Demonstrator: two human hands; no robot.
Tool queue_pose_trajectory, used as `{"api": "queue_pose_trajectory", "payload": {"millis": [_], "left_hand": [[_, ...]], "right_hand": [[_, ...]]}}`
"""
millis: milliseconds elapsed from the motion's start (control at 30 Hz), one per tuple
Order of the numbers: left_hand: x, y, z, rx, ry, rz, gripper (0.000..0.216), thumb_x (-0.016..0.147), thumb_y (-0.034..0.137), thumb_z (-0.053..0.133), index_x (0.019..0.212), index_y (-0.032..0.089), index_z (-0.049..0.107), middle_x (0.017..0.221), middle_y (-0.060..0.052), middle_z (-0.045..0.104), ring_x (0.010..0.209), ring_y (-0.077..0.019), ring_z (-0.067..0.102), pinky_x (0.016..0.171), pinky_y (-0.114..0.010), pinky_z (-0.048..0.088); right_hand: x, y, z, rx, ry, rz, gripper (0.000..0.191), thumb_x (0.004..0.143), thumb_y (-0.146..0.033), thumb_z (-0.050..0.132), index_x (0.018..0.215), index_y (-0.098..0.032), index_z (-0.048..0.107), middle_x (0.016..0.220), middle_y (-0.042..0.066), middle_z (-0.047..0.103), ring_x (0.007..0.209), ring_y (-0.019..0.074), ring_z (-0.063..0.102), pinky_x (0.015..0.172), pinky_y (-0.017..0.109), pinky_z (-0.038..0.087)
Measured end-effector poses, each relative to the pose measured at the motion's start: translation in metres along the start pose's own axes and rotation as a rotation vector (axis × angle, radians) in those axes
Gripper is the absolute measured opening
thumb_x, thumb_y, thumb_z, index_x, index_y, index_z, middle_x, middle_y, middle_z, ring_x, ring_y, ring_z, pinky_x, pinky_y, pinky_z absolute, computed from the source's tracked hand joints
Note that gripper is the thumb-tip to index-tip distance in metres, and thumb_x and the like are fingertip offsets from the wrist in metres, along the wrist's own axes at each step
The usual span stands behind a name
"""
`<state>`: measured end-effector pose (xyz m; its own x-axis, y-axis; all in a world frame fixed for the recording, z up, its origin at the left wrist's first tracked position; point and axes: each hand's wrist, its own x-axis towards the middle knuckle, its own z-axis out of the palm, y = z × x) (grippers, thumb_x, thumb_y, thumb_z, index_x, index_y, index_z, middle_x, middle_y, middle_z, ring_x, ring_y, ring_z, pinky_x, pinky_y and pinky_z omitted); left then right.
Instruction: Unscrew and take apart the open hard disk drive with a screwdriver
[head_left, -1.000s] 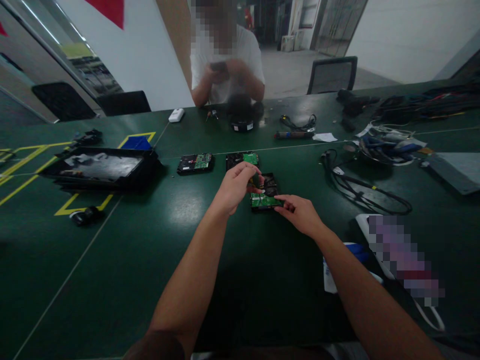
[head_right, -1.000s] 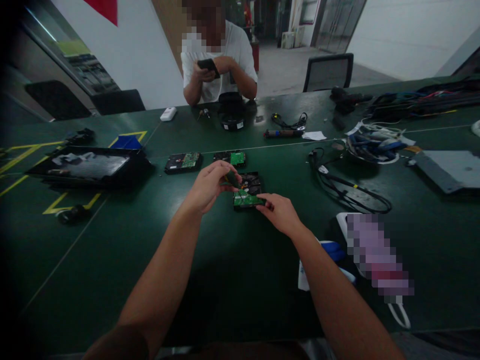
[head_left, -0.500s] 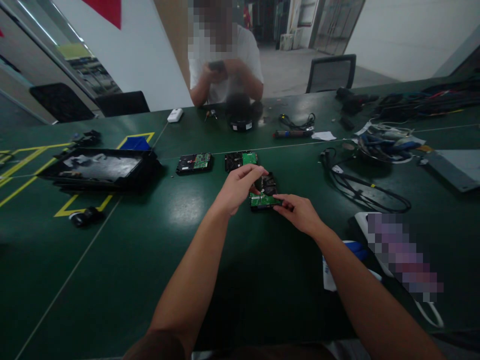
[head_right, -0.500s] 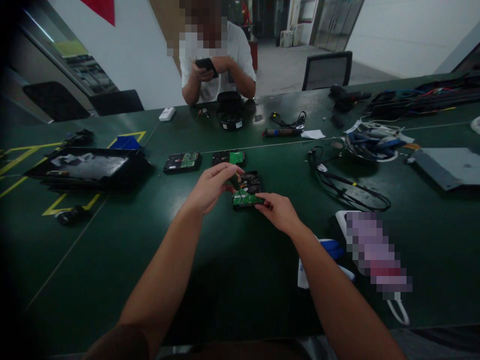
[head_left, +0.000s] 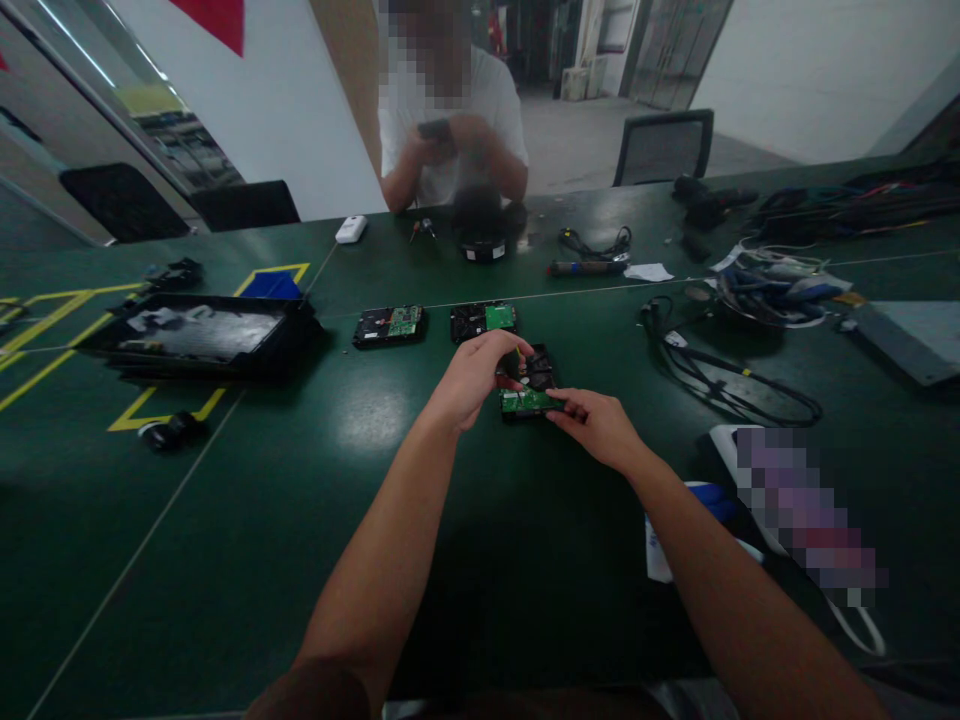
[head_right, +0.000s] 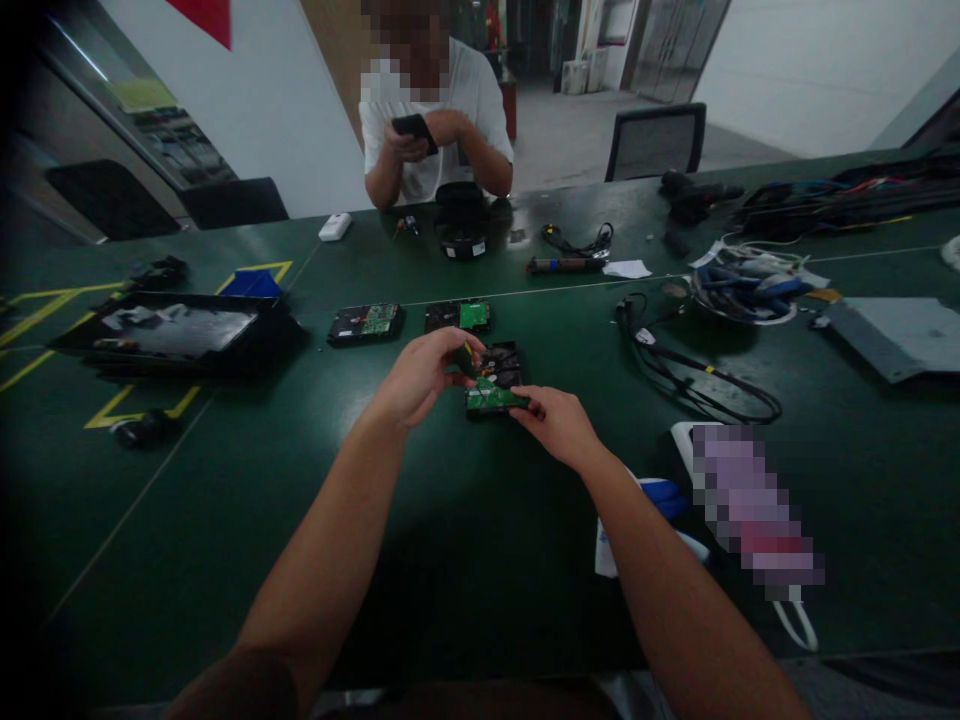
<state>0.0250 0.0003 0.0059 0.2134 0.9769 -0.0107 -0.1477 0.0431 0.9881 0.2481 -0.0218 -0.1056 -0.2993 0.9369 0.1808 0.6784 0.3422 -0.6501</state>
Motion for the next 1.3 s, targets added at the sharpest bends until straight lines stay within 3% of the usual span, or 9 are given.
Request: {"api": "queue_pose_trajectory", "payload": {"millis": [200,400,633,833,1033,1300], "left_hand": [[-0.0012,0.001,0.0018,-0.102,0.004,-0.026,0.014,0.086,0.031,0.06,0.086,0.017,0.063,0.082,-0.006,0.062,0.08,-0.0188,0.062,0.062,-0.03,0.056],[-0.0003,0.001,0.0003,0.016,-0.002,0.005,0.021,0.086,0.032,0.057,0.079,0.016,0.068,0.088,-0.008,0.065,0.084,-0.0185,0.062,0.064,-0.028,0.055],[-0.0028,0.0044,0.0037,-0.077,0.038,-0.05,0.016,0.087,0.032,0.059,0.092,0.017,0.062,0.079,-0.006,0.065,0.077,-0.0188,0.064,0.063,-0.03,0.055],[-0.0005,0.0006,0.0022,0.048,-0.001,0.035,0.021,0.088,0.033,0.056,0.082,0.016,0.068,0.096,-0.009,0.066,0.089,-0.0187,0.062,0.063,-0.026,0.052],[-0.0015,0.0027,0.0042,-0.031,-0.001,-0.039,0.019,0.089,0.034,0.058,0.094,0.018,0.065,0.086,-0.008,0.067,0.083,-0.019,0.065,0.059,-0.026,0.051],[-0.0017,0.0028,0.0059,-0.078,0.012,-0.034,0.014,0.087,0.031,0.059,0.088,0.018,0.061,0.087,-0.007,0.066,0.083,-0.0181,0.065,0.064,-0.028,0.055]], "right_hand": [[0.0006,-0.002,-0.0021,-0.037,-0.016,-0.019,0.039,0.095,-0.039,0.063,0.132,-0.027,0.067,0.094,0.004,0.071,0.072,0.0157,0.062,0.067,0.03,0.051],[0.0006,-0.0031,-0.0011,-0.1,-0.012,-0.058,0.041,0.095,-0.042,0.062,0.134,-0.027,0.067,0.091,0.004,0.069,0.072,0.0174,0.062,0.068,0.031,0.051],[0.0006,-0.0042,-0.0012,-0.116,-0.011,-0.066,0.04,0.096,-0.042,0.061,0.133,-0.026,0.066,0.091,0.004,0.069,0.075,0.0181,0.063,0.069,0.032,0.051],[0.0001,-0.004,-0.0004,-0.127,-0.001,-0.072,0.039,0.097,-0.043,0.061,0.132,-0.026,0.067,0.093,0.005,0.069,0.075,0.018,0.063,0.069,0.032,0.051],[0.0009,-0.0035,-0.0005,-0.125,-0.008,-0.068,0.04,0.097,-0.043,0.061,0.132,-0.025,0.066,0.091,0.005,0.068,0.075,0.0182,0.062,0.068,0.031,0.05],[0.0006,-0.0035,-0.0005,-0.118,-0.005,-0.076,0.04,0.097,-0.043,0.06,0.132,-0.025,0.066,0.091,0.005,0.068,0.074,0.0184,0.063,0.068,0.032,0.051]]}}
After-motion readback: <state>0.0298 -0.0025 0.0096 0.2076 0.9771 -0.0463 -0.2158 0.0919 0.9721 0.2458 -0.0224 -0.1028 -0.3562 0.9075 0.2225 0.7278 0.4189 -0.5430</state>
